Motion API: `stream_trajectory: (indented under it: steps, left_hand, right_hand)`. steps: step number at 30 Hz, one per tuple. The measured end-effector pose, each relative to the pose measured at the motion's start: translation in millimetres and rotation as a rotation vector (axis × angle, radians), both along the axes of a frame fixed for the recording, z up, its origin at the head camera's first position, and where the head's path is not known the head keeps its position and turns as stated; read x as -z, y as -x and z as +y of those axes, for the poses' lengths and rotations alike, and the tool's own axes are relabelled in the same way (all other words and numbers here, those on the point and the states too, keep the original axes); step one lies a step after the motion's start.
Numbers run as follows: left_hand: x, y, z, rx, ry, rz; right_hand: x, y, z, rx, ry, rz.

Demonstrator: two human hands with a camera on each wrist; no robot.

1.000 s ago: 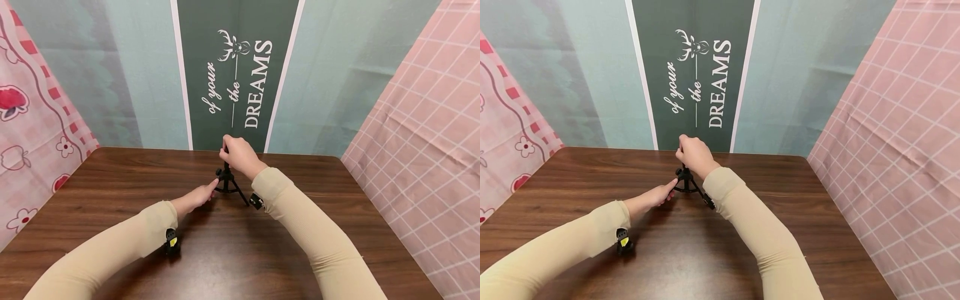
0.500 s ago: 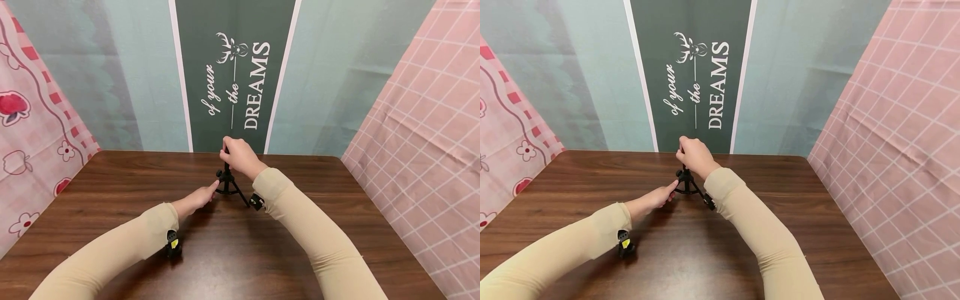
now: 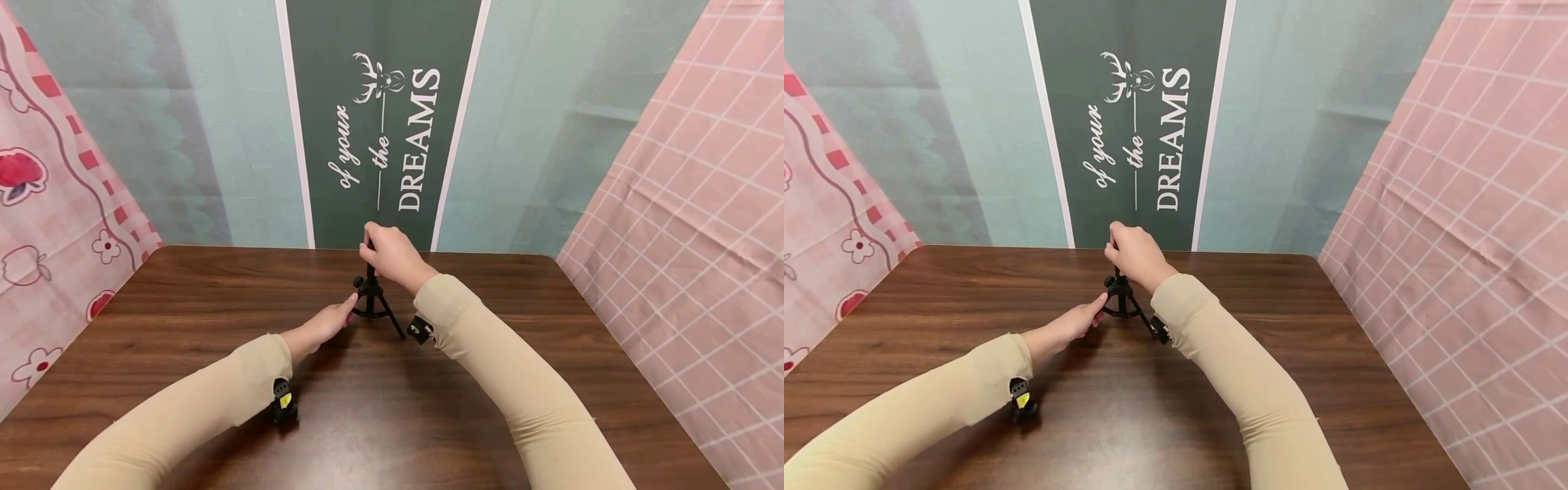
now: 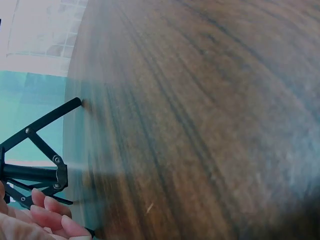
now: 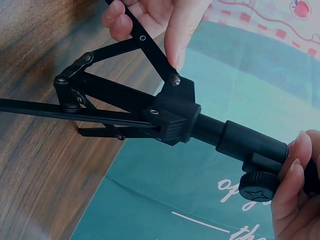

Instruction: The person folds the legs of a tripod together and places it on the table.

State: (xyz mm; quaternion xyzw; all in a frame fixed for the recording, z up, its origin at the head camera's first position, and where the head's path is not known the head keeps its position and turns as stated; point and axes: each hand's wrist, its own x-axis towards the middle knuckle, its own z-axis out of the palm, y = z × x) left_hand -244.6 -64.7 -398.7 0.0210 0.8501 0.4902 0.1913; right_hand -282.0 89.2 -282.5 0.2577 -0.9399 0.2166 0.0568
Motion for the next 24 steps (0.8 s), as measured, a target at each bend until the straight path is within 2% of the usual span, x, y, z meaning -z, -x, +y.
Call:
stream_trajectory:
  steps: [9,13,19,24]
  left_hand:
    - [4.2,0.7,1.6,-0.03,-0.05,0.01]
    - [2.5,3.0,-1.3,-0.004,-0.069,0.006]
    - [-2.7,0.6,-7.5,0.073,0.001,-0.027]
    - [-5.3,0.9,-8.2,0.091,0.069,-0.018]
  right_hand:
    - [-0.7,0.5,0.2,0.005,0.0,0.0]
    - [-0.6,0.8,0.8,0.02,-0.008,0.009]
    - [0.2,1.1,-1.8,0.027,-0.018,0.012]
    - [1.6,1.4,-3.8,0.028,-0.021,0.022]
